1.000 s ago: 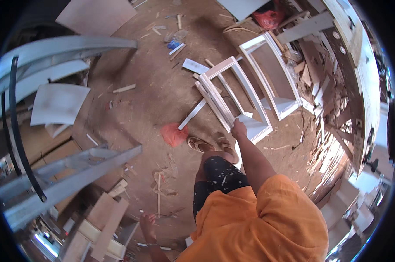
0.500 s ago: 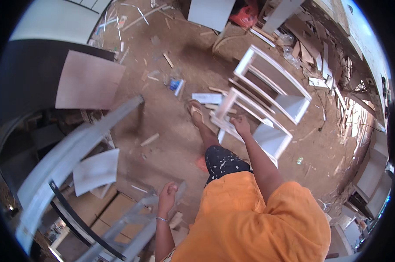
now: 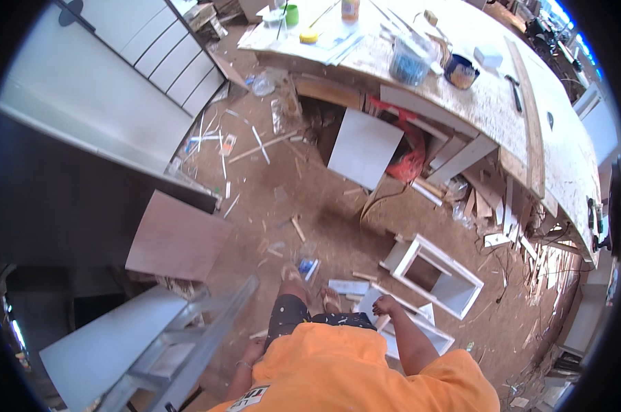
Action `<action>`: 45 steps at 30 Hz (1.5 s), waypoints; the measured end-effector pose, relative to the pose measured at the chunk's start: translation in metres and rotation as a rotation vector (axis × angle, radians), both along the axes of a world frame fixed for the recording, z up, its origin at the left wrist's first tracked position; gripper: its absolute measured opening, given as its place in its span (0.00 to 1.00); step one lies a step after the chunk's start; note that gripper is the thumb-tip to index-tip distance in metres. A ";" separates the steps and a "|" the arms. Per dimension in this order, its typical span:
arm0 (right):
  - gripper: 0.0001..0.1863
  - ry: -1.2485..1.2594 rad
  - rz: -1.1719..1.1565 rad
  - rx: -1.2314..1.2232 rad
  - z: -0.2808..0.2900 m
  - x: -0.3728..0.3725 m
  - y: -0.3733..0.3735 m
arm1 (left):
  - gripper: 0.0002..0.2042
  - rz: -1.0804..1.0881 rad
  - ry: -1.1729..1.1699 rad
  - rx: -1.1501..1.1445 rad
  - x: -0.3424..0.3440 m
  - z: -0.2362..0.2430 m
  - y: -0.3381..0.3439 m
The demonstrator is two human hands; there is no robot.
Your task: The person measures wooden drawer frames using a tape measure and marks locations with a pencil, while moving the wooden components between the floor and a workbench in a woodworking shop.
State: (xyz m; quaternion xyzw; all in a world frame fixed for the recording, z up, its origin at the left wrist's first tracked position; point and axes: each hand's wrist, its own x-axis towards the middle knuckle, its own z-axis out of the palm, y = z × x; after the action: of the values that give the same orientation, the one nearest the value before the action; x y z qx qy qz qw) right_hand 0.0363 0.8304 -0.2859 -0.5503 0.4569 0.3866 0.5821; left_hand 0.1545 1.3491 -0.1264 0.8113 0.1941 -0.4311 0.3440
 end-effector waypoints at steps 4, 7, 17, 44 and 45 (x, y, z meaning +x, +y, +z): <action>0.12 -0.197 -0.178 -0.160 0.033 0.129 -0.040 | 0.15 -0.506 -0.029 0.104 0.170 -0.004 -0.076; 0.11 -0.290 -0.386 -0.215 0.069 0.221 -0.054 | 0.19 -0.408 -0.095 -0.055 0.333 -0.041 -0.130; 0.09 -0.199 -0.268 -0.263 0.123 0.380 -0.056 | 0.31 -0.821 -1.262 -0.196 0.768 0.182 -0.640; 0.36 -0.826 -0.617 -0.036 0.459 0.718 -0.230 | 0.49 -0.254 -0.043 -1.057 0.722 0.268 -0.622; 0.38 -0.781 -0.528 -0.083 0.451 0.722 -0.226 | 0.52 -0.332 -0.073 -0.942 0.723 0.256 -0.615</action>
State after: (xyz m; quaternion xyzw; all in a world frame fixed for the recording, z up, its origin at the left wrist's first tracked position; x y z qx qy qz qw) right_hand 0.7584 0.6049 0.1655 -0.5424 0.3432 -0.0288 0.7663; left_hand 0.8774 0.7336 0.1291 0.6025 -0.1654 -0.4920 0.6062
